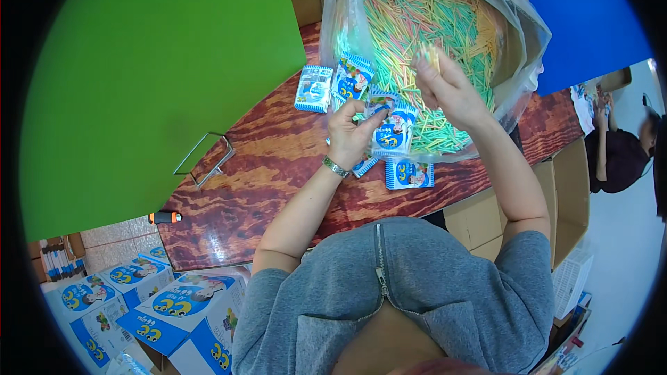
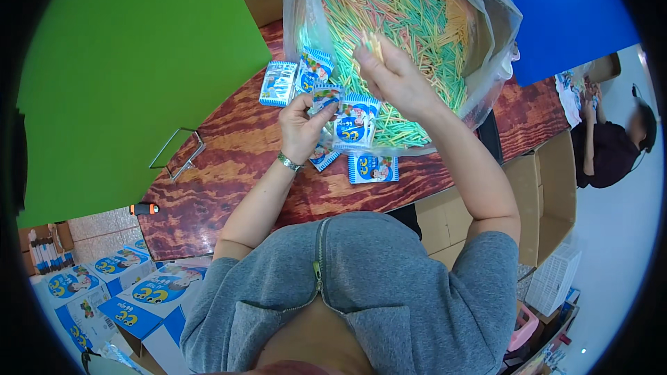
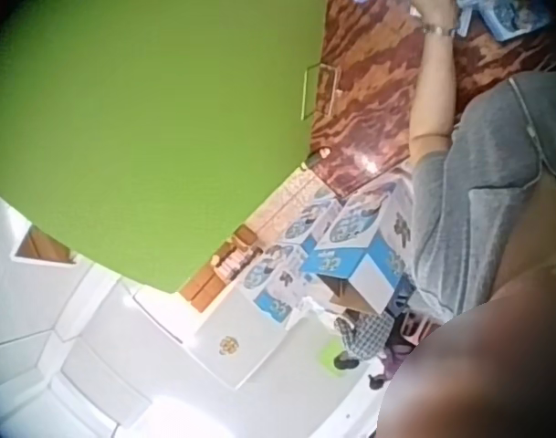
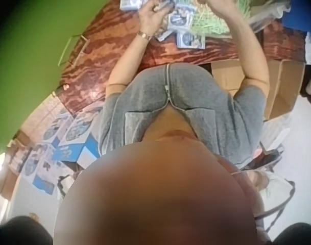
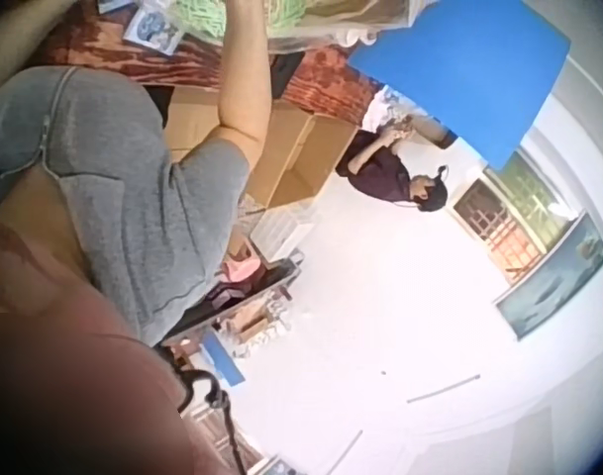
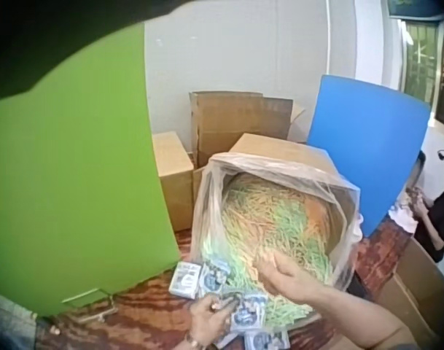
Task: The person is sorting and counting small blue packets from a large container filled with colorful plastic strands.
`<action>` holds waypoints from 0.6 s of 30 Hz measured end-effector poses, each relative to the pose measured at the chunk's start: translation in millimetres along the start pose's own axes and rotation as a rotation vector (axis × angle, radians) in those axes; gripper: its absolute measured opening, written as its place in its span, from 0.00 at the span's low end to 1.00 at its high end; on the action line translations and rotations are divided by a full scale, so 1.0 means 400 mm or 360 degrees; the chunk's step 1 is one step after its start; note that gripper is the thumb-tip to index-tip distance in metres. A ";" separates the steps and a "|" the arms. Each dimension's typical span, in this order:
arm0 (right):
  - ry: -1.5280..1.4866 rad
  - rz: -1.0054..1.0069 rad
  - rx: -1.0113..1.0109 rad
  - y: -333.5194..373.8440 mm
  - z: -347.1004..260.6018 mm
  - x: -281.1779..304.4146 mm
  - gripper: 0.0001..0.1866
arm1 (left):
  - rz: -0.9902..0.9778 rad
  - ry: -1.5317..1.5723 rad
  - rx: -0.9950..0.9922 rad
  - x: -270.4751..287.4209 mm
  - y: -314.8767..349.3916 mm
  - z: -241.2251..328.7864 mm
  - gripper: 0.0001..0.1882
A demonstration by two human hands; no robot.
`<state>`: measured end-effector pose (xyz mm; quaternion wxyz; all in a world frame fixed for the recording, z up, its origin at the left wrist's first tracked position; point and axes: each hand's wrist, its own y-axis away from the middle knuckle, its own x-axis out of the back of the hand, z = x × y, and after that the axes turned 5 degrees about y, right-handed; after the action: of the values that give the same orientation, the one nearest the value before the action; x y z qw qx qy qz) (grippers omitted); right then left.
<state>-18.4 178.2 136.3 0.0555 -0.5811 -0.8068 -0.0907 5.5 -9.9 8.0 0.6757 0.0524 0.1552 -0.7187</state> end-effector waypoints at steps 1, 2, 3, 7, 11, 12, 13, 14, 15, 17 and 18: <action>-0.0003 -0.0013 0.0001 0.003 -0.006 0.004 0.13 | 0.0012 -0.0005 -0.0001 0.012 -0.002 -0.009 0.10; 0.0226 -0.0090 -0.0059 0.007 -0.021 0.009 0.14 | 0.0055 -0.0161 -0.0120 0.029 -0.008 -0.018 0.11; 0.0458 -0.0155 -0.0120 0.012 -0.033 0.014 0.16 | 0.0088 -0.0313 -0.0237 0.035 -0.016 -0.017 0.12; 0.1164 -0.0368 0.0699 -0.006 -0.048 0.042 0.24 | 0.0064 -0.0742 -0.0576 0.031 -0.022 0.009 0.11; 0.1443 -0.0680 0.0396 -0.015 -0.135 0.027 0.31 | 0.0068 -0.0750 -0.0682 0.024 -0.025 0.027 0.11; 0.1556 -0.0796 0.0247 -0.017 -0.152 0.022 0.33 | 0.0062 -0.0751 -0.0672 0.023 -0.026 0.028 0.12; 0.1559 -0.0799 0.0247 -0.018 -0.159 0.017 0.33 | 0.0055 -0.0752 -0.0661 0.023 -0.027 0.029 0.12; 0.1652 -0.0842 0.0286 -0.018 -0.165 0.012 0.33 | 0.0059 -0.0750 -0.0661 0.023 -0.027 0.031 0.12; 0.1745 -0.0886 0.0326 -0.020 -0.169 0.007 0.33 | 0.0047 -0.0771 -0.0657 0.024 -0.028 0.032 0.12; 0.1777 -0.0919 0.0233 -0.028 -0.185 -0.006 0.34 | 0.0040 -0.0791 -0.0651 0.029 -0.028 0.032 0.12; 0.1808 -0.0948 0.0139 -0.032 -0.189 -0.010 0.35 | 0.0034 -0.0819 -0.0694 0.032 -0.028 0.031 0.13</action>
<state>-30.4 154.8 208.3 0.4701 -0.1909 -0.7815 -0.3630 -5.0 -25.2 18.0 0.6956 -0.2750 0.1291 -0.6510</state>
